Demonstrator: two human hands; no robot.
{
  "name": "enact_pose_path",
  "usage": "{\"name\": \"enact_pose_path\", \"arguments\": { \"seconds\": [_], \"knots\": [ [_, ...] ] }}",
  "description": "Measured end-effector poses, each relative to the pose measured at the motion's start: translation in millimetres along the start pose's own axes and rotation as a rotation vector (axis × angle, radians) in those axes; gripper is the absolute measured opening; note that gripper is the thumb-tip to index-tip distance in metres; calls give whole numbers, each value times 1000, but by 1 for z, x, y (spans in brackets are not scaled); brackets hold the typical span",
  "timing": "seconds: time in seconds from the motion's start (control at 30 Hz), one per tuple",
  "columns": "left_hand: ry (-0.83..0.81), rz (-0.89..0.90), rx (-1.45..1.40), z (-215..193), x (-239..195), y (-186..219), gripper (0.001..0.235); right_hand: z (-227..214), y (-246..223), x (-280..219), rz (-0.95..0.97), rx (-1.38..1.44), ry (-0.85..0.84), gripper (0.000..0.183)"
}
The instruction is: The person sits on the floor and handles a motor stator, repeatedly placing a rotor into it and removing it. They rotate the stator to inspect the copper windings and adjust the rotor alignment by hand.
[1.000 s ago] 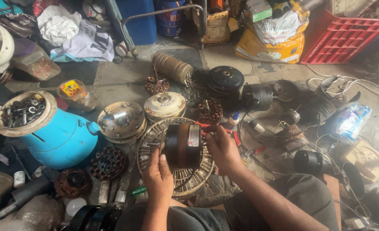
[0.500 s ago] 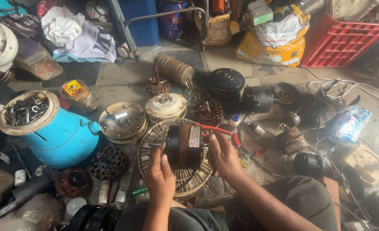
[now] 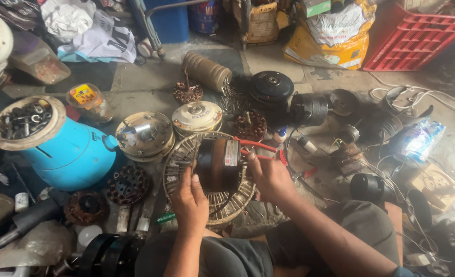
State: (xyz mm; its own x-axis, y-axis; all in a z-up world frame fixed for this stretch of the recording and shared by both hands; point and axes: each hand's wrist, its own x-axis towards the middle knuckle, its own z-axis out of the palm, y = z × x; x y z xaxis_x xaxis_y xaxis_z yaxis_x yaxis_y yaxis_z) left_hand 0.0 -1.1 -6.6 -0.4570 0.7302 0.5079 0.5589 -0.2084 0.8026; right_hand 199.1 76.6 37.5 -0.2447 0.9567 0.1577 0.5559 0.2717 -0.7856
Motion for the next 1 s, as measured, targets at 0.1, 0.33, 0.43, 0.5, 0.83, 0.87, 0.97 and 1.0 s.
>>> {"name": "enact_pose_path", "arguments": {
  "seconds": [0.1,0.33,0.43,0.5,0.83,0.87,0.97,1.0],
  "knots": [
    [9,14,-8,0,2,0,31,-5,-3,-7,-401,-115,85,42],
    [-30,-69,-10,-1,-1,-2,33,-2,-22,5,486,444,-215,57],
    [-16,-22,0,1,1,-4,33,-8,-19,1,156,-8,-48,44],
    [-8,-17,-8,2,2,-5,33,-6,-13,-3,-285,-66,91,44],
    [-15,-21,11,1,2,-3,34,0,5,3,-253,-401,-165,38],
    [-9,-4,-2,1,5,-3,34,-3,4,0,-379,-339,-43,32],
    [-9,8,-1,1,4,-3,33,-4,1,-8,-615,-229,203,22],
    [-15,7,8,1,2,-3,33,-1,0,-9,-599,-247,219,20]
  ]
}}
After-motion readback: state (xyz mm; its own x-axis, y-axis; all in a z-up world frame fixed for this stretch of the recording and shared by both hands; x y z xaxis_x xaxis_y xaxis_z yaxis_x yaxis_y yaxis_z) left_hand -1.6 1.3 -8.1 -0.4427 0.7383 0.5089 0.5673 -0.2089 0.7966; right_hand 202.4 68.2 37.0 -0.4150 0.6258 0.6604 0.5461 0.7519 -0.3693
